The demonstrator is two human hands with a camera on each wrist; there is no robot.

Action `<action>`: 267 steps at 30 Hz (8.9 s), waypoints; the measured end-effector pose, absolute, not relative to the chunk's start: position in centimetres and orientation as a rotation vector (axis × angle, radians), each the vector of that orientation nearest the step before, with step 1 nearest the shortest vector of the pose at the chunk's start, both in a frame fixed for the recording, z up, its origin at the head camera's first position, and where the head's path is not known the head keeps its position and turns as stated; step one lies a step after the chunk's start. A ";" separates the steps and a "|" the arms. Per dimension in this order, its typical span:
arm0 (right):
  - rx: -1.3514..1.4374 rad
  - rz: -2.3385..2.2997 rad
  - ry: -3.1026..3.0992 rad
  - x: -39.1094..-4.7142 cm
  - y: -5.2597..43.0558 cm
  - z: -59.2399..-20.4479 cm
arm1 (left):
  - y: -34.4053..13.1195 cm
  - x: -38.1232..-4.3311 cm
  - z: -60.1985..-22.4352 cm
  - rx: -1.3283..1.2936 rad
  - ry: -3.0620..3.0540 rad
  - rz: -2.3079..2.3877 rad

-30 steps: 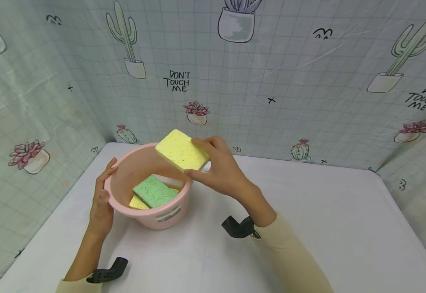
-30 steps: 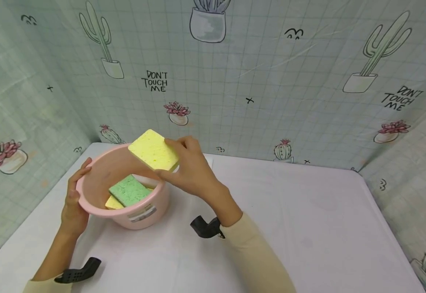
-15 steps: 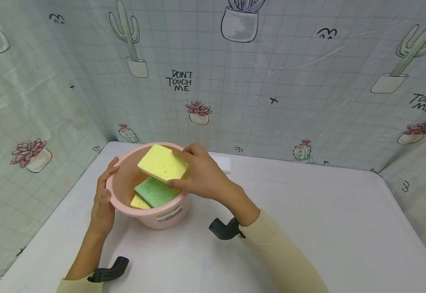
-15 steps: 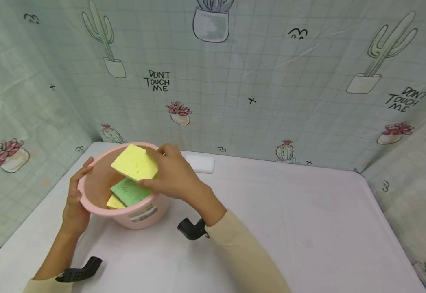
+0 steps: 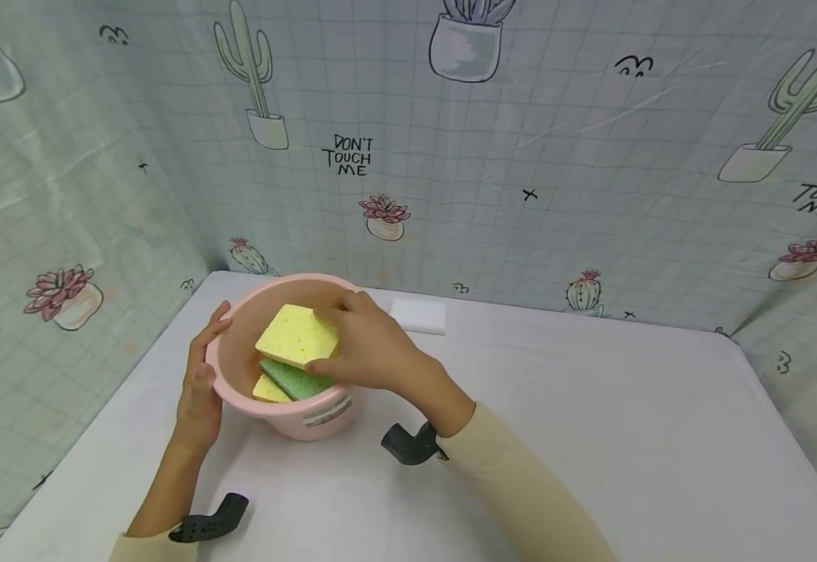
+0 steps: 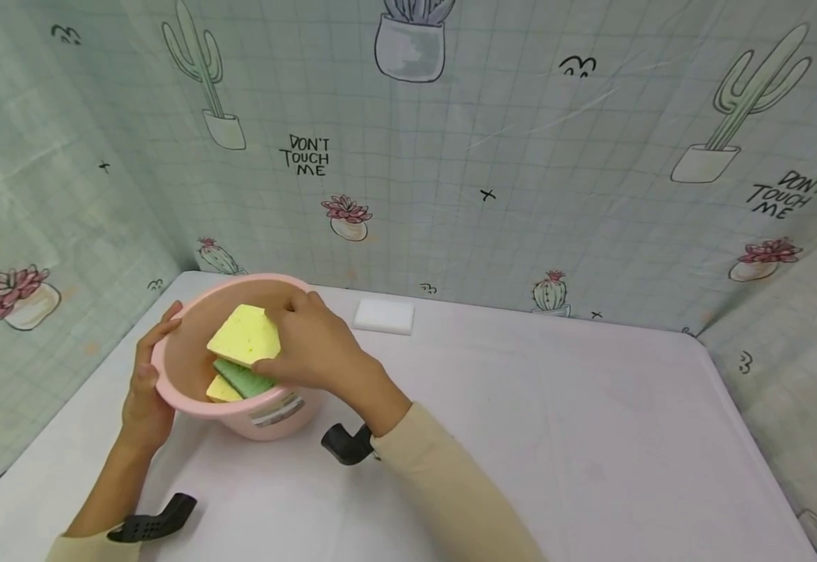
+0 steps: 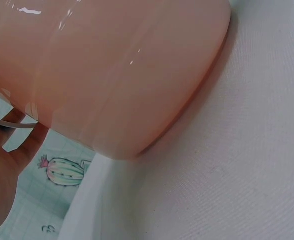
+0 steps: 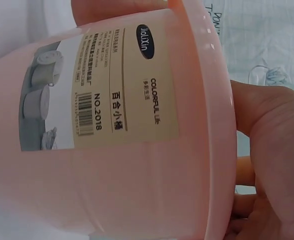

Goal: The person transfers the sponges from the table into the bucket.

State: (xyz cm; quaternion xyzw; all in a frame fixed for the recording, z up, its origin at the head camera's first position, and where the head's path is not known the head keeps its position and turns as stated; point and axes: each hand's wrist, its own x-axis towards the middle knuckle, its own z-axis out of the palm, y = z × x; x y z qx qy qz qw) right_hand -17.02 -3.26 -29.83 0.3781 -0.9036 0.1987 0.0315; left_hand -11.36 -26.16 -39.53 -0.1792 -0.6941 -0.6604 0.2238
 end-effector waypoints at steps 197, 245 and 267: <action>0.282 1.341 -2.607 -24.3 6.1 -46.0 | -26.6 -11.9 -40.0 -0.540 -1.888 -1.853; 0.504 1.831 -2.195 -19.2 6.9 -32.9 | -26.6 -11.8 -40.2 -0.547 -1.909 -1.819; 0.888 1.716 -2.244 -16.8 2.0 -28.3 | -26.7 -12.1 -40.3 -0.532 -1.899 -1.839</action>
